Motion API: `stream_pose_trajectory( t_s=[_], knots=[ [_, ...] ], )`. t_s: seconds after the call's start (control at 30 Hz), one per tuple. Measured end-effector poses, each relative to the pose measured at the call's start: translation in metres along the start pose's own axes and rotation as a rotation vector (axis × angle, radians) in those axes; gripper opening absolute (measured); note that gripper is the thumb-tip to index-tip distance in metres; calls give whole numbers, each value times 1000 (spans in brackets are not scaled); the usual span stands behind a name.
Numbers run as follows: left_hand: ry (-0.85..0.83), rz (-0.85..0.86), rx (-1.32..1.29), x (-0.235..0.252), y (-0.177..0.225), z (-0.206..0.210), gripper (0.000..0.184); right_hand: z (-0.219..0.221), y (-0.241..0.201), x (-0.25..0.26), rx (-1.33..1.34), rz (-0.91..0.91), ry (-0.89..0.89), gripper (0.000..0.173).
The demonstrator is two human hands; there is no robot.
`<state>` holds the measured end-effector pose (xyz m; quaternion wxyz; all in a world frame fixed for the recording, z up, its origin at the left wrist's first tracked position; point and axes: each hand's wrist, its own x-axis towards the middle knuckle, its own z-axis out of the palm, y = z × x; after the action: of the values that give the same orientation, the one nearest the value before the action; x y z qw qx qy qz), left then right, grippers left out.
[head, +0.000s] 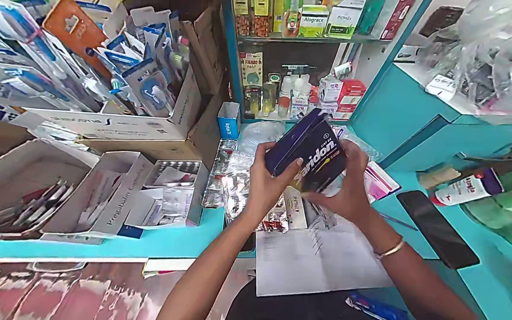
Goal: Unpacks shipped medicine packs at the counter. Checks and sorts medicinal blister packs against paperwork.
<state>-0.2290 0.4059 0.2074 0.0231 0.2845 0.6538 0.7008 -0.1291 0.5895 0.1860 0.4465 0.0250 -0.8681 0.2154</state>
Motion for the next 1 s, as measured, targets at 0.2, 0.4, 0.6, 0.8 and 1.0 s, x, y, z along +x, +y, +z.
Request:
stream_pose_trajectory(
  t_s=[0.2,0.4,0.6,0.8,1.0],
  knots=[
    [-364,236,126,10,11,18,60,-96,3,42,45,-25,-217,79],
    [-498,457,101,-1,-22,28,96,-117,3,33,276,108,-440,25],
    [-565,822,297,-18,-14,23,51,-126,7,38,519,417,-385,15],
    [-626,989,434,-32,-1,15,23,-124,-12,25,120,-13,-220,18],
    [-645,1007,521,-41,14,6,14,-133,-30,-1,29,-415,-153,6]
  ],
)
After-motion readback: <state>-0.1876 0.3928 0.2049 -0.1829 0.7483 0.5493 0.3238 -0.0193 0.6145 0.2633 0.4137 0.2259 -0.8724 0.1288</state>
